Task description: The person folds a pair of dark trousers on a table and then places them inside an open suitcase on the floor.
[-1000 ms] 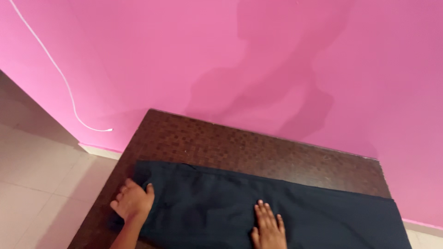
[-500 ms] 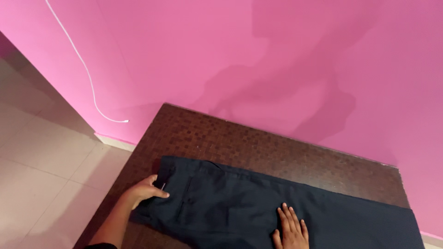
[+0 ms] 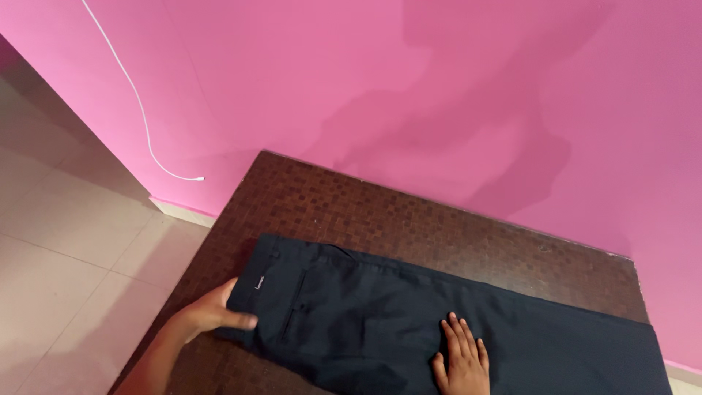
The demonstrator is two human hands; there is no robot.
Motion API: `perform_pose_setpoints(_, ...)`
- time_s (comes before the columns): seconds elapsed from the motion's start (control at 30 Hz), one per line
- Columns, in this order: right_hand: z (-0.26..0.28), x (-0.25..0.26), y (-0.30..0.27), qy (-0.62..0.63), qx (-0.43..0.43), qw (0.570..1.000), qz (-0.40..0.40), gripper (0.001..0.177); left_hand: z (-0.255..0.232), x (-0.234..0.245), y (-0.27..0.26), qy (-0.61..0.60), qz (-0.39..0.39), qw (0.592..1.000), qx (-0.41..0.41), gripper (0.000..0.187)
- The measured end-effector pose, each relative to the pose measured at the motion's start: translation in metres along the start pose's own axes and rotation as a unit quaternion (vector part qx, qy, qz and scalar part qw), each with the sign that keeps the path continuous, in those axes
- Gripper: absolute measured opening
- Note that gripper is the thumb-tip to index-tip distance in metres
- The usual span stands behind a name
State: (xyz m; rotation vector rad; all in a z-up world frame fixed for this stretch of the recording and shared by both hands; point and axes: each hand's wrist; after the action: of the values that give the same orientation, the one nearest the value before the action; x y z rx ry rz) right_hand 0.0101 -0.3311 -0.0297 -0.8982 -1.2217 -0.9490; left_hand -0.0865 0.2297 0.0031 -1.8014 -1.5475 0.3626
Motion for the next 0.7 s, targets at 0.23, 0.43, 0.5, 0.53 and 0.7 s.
perform_pose_setpoints(0.23,0.009,0.009,-0.002,0.026,0.013,0.999,-0.044,0.070,0.011,-0.012,-0.012,0.004,-0.002,1.000,-0.019,0.062)
perform_pose_setpoints(0.43,0.011,0.014,-0.005,0.043,0.016,0.998,-0.044,0.069,0.038,-0.030,-0.001,-0.070,-0.172,0.983,0.001,0.064)
perform_pose_setpoints(0.5,0.012,0.013,-0.005,0.042,0.016,0.998,-0.038,0.069,0.046,-0.043,-0.003,0.019,-0.261,0.965,0.000,0.061)
perform_pose_setpoints(0.53,0.011,0.013,-0.003,0.036,0.013,0.999,-0.029,0.070,0.040,-0.047,-0.004,0.063,-0.303,0.951,-0.003,0.061)
perform_pose_setpoints(0.7,0.008,0.015,-0.004,0.037,0.009,0.999,-0.034,0.069,-0.031,-0.043,-0.037,0.255,-0.325,0.905,0.100,0.045)
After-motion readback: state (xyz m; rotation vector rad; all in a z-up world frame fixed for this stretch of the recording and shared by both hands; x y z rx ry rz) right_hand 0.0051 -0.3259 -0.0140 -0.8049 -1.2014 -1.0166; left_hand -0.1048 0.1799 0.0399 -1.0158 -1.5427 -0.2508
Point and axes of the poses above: each hand's wrist, its own y-axis towards the middle knuckle, its own x-axis out of the back of the hand, z = x × y, and after that the axes turned 9 degrees about z, right-handed
